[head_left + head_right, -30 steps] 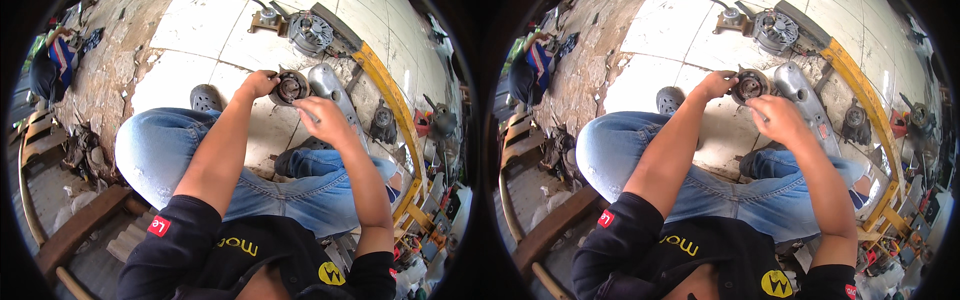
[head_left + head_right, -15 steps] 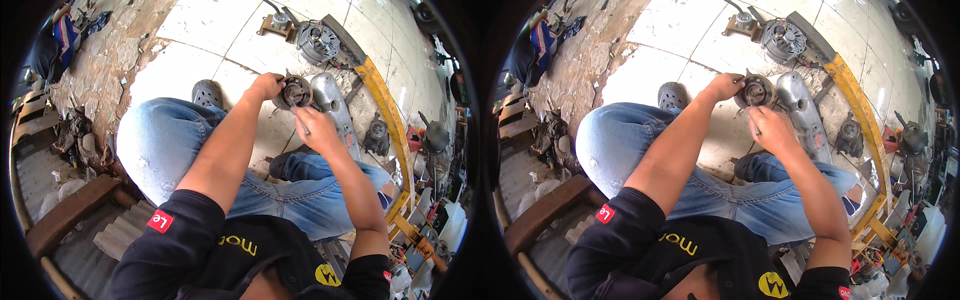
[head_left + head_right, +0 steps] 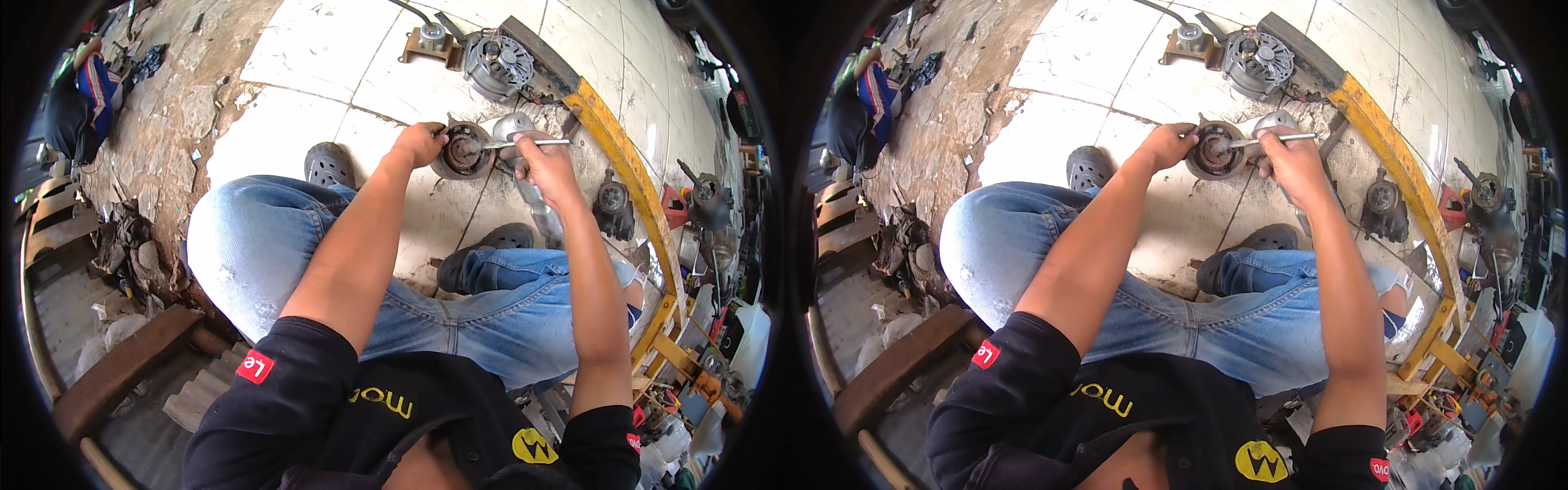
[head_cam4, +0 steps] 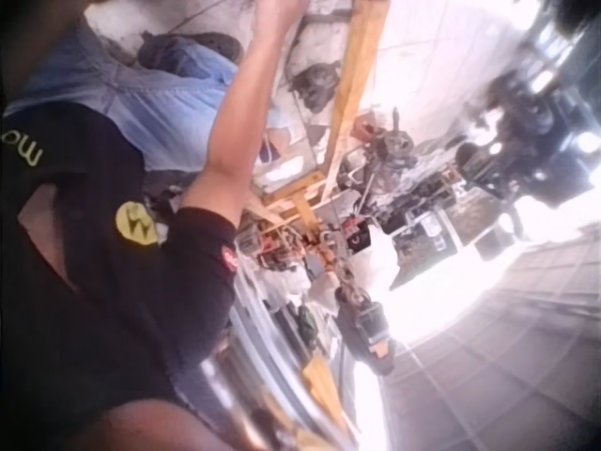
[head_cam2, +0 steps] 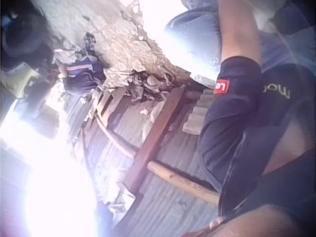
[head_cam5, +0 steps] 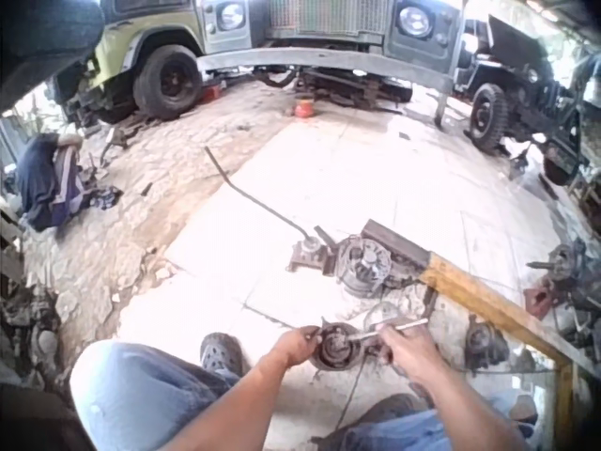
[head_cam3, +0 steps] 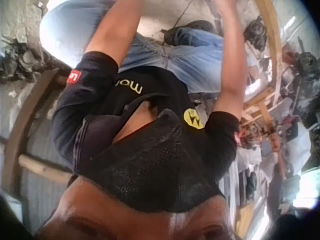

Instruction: The person sits on the floor and cleans a cylindrical motor component using a wire brush and a metal rod. They scrub the exterior and interior surfaces, rotate the part to access different areas, and scrape the inside with the rod.

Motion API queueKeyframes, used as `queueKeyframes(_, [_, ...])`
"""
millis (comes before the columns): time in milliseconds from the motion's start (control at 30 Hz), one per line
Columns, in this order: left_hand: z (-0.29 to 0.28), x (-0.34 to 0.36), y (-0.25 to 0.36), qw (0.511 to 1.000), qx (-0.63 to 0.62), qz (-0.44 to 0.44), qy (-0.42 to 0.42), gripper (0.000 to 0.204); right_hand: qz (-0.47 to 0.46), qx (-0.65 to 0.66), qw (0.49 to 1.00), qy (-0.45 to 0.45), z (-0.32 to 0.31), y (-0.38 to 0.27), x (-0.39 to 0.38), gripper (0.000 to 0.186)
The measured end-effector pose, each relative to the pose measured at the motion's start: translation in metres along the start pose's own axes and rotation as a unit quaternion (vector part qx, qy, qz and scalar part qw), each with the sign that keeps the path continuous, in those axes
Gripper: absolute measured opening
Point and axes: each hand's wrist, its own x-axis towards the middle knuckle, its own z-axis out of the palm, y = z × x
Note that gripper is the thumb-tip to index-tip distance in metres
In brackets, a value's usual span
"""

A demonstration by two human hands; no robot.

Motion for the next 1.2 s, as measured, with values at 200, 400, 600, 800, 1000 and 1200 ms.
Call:
queueKeyframes(200, [0.004,0.004,-0.007,0.999,-0.03,-0.025,-0.006,0.044,-0.018,-0.016,0.998,0.055,-0.011,-0.005,0.007,0.022])
queueKeyframes(400, [0.008,0.007,-0.01,0.998,-0.05,-0.026,-0.006,0.043,-0.019,-0.133,0.989,0.06,-0.013,0.018,0.022,0.025])
queueKeyframes(600, [0.0,0.0,-0.004,0.999,-0.024,-0.033,0.014,0.064,-0.062,-0.077,0.995,-0.006,0.002,0.013,0.023,0.024])
queueKeyframes(800, [0.003,-0.01,-0.015,0.993,-0.111,-0.045,0.002,0.069,-0.085,-0.077,0.992,-0.044,0.036,-0.006,0.035,0.022])
queueKeyframes(1000, [0.009,-0.008,-0.014,0.993,-0.117,-0.026,-0.015,0.057,-0.069,-0.107,0.99,0.055,0.024,0.021,0.059,0.02])
queueKeyframes(1200, [-0.001,-0.01,-0.011,0.992,-0.108,-0.055,-0.039,0.055,-0.08,-0.099,0.99,-0.054,0.038,-0.003,0.037,0.021])
